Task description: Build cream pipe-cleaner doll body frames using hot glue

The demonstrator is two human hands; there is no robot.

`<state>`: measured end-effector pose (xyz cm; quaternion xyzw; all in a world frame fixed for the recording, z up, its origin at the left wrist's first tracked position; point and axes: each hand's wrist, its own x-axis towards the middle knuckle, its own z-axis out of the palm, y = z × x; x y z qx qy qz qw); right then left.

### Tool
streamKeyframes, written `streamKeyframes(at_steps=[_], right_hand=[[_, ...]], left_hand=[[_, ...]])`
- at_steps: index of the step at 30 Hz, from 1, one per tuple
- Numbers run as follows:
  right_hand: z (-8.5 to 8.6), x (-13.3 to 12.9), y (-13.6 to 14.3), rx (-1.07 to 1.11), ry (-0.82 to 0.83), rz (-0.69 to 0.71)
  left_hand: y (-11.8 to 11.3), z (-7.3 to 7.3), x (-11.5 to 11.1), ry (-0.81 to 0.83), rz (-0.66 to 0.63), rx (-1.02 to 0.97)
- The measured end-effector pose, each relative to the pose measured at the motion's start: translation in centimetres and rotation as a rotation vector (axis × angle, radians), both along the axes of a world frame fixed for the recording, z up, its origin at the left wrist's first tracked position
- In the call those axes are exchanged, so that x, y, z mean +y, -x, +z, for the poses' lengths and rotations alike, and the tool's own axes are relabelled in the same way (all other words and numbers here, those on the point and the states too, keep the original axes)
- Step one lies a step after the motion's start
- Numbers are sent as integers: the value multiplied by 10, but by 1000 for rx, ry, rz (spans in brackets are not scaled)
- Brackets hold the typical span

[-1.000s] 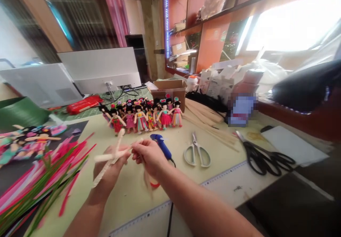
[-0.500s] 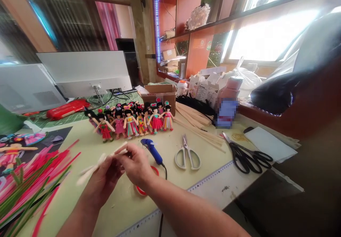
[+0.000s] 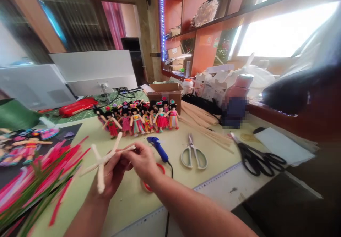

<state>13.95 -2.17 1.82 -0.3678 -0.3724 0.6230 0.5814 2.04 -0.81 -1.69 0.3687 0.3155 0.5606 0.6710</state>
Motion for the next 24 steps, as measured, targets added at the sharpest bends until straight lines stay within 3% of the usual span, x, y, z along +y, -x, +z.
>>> streamKeyframes(at_steps=[8,16,20,24], right_hand=[[4,1,-6,56,99,75],[5,2,-12,230,213,205],[6,3,-15,194,205,214],[7,2,-15,195,174,205]], left_hand=[[3,14,-4,-228,288,331],[16,26,-10,-503,374,906],[15,35,-13,-568,370,930],[14,39,-15,-500,332,834]])
